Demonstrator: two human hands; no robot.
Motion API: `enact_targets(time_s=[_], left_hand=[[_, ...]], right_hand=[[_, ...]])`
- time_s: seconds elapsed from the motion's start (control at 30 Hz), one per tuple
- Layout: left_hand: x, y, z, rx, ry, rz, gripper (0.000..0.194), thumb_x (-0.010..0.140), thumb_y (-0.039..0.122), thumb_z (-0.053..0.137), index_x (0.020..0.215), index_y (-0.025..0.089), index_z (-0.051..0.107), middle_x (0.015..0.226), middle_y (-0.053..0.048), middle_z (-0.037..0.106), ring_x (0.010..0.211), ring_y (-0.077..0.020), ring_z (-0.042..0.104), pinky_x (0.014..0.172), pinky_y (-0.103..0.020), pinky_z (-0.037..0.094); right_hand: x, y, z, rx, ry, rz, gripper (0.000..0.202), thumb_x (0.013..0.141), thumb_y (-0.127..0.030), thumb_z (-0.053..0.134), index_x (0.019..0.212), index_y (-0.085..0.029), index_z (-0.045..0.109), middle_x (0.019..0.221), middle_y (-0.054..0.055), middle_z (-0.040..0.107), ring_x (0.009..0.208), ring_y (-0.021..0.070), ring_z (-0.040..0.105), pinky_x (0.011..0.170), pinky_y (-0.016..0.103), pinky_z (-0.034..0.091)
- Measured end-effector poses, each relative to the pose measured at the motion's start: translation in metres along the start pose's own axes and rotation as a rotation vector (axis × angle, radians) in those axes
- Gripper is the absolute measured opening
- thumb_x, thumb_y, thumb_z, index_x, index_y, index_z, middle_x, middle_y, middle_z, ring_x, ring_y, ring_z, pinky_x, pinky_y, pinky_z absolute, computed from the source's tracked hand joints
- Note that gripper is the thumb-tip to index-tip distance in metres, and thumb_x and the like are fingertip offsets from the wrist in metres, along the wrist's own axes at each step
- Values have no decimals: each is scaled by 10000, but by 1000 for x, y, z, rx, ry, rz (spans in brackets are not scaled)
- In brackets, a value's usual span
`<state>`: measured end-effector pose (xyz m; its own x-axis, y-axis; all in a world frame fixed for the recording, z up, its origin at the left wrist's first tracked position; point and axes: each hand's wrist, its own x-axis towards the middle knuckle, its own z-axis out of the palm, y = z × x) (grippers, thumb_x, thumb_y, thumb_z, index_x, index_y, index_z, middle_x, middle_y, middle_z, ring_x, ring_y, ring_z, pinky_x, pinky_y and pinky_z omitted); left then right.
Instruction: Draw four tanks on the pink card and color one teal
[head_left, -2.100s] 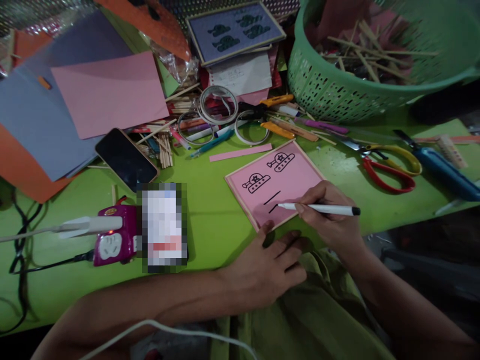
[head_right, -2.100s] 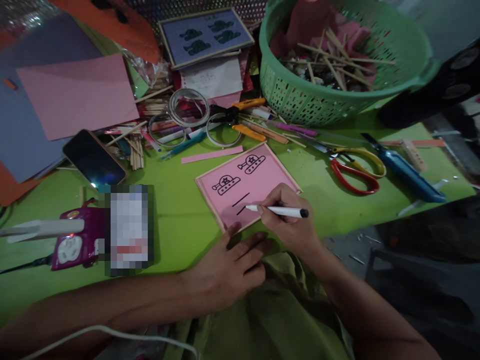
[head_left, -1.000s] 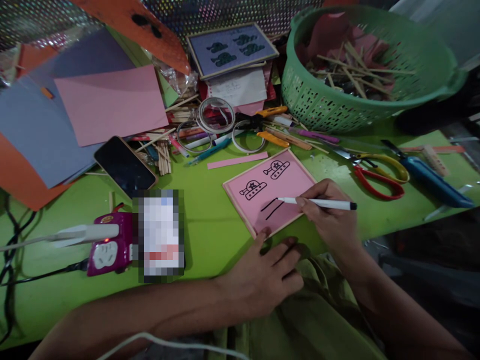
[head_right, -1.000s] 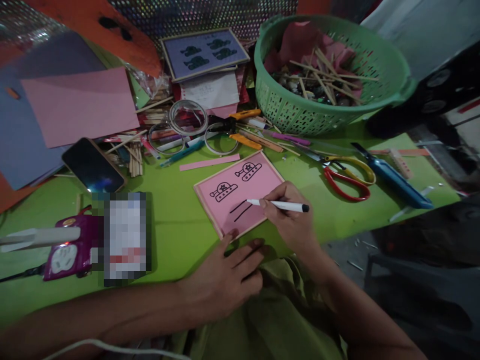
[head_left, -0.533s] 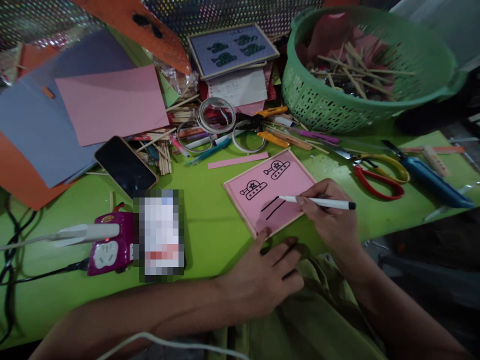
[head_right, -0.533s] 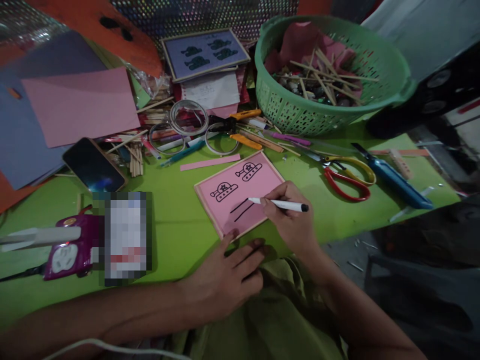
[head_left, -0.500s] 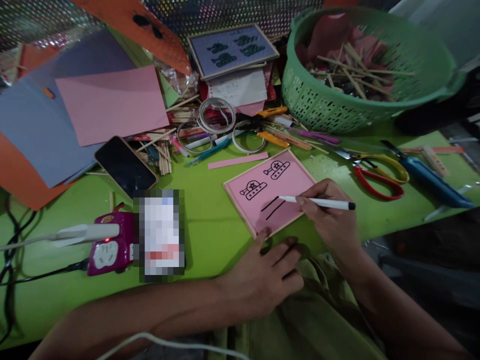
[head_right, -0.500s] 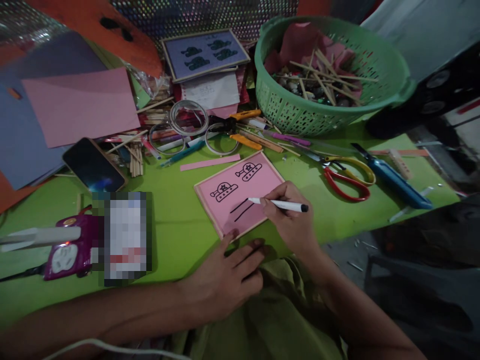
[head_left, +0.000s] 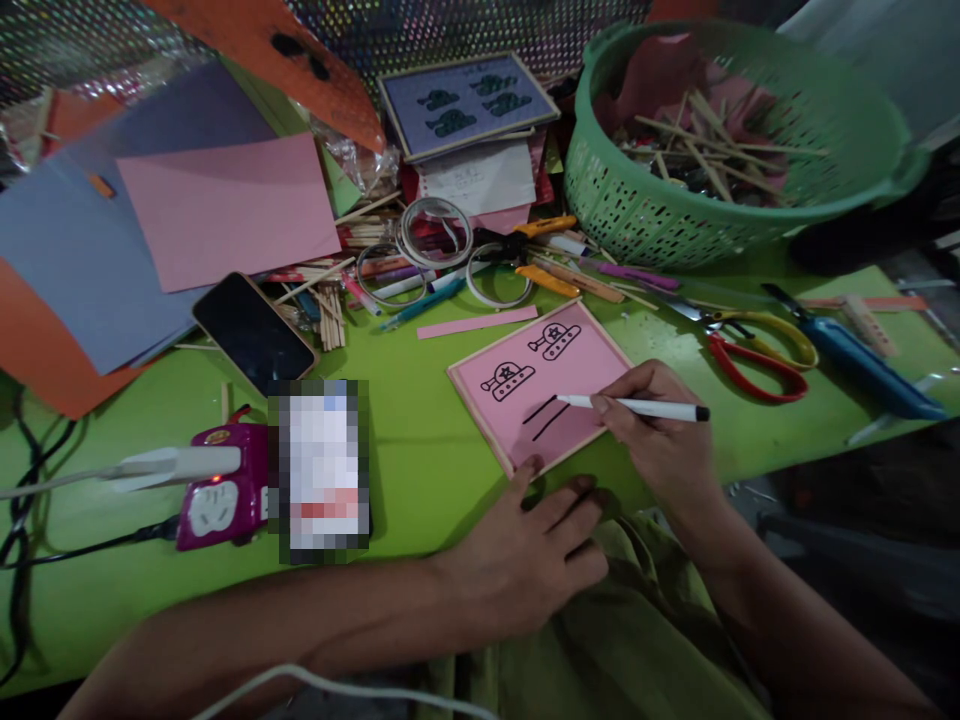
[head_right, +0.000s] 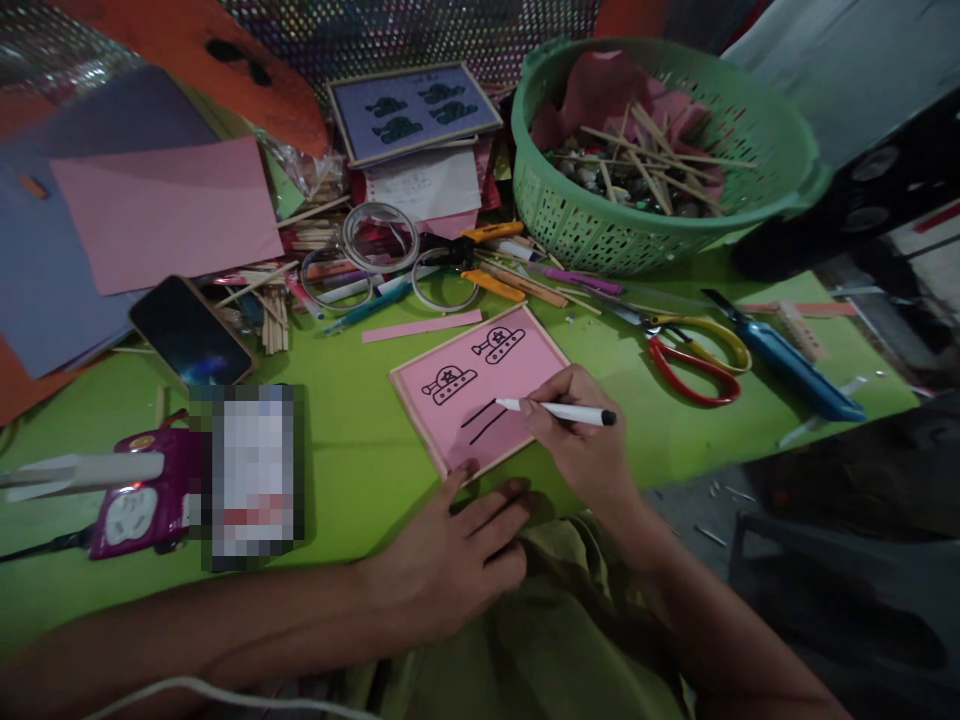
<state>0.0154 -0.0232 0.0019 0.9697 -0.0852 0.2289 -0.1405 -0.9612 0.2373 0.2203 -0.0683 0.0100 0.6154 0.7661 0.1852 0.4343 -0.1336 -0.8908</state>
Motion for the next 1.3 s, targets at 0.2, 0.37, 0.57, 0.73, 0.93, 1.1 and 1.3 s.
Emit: enact_targets(time_s=[0.2, 0.37, 0.57, 0.73, 0.93, 1.1, 1.3], left_hand=[[-1, 0, 0, 2, -12, 5, 182, 952, 289, 654, 1116, 211, 673, 1482, -141, 591, 1381, -315, 503, 1172, -636, 254], [-1, 0, -1, -1, -36, 4, 189, 958, 302, 648, 1125, 218, 671, 1494, -136, 579, 1384, -314, 502, 1181, -636, 250], [0, 1, 0, -7, -19, -3, 161, 970, 286, 635, 1110, 213, 668, 1481, -134, 586, 1383, -311, 501, 1178, -638, 249], [0, 0, 1, -12, -23, 0, 171, 981, 279, 623, 1130, 204, 661, 1491, -142, 577, 1377, -314, 511, 1171, -640, 268], [-1, 0, 1, -13, -8, 1, 167, 983, 283, 618, 1124, 205, 661, 1499, -143, 574, 1389, -321, 504, 1172, -642, 277], [0, 1, -1, -6, -15, -3, 165, 975, 291, 637, 1116, 212, 672, 1476, -122, 603, 1391, -298, 515, 1197, -609, 274], [-1, 2, 1, -18, 37, -8, 119, 999, 268, 609, 1086, 224, 677, 1458, -104, 624, 1376, -286, 547, 1228, -593, 247]], right_hand=[[1, -1, 1, 5, 23, 0, 157, 798, -204, 733, 740, -264, 600, 578, -31, 596, 478, 151, 507, 434, 280, 377], [1, -1, 1, -3, 38, 1, 166, 801, -214, 739, 738, -262, 593, 585, -32, 599, 462, 142, 476, 420, 276, 355], [1, -2, 1, -4, 30, 12, 158, 798, -219, 727, 734, -256, 588, 578, -31, 586, 475, 144, 488, 429, 273, 364], [1, -2, 1, -8, 41, 6, 154, 802, -222, 729, 742, -253, 591, 588, -28, 598, 472, 142, 482, 433, 277, 364], [0, -3, 0, -19, 53, 1, 159, 806, -246, 740, 734, -256, 599, 585, -25, 589, 475, 144, 475, 430, 286, 357], [-5, -2, -3, 43, 0, -12, 147, 829, -244, 745, 776, -253, 607, 610, -25, 607, 476, 138, 482, 427, 280, 359], [-6, -5, -1, 57, -246, -43, 145, 827, -259, 764, 791, -251, 624, 609, -29, 626, 461, 133, 497, 408, 261, 385]])
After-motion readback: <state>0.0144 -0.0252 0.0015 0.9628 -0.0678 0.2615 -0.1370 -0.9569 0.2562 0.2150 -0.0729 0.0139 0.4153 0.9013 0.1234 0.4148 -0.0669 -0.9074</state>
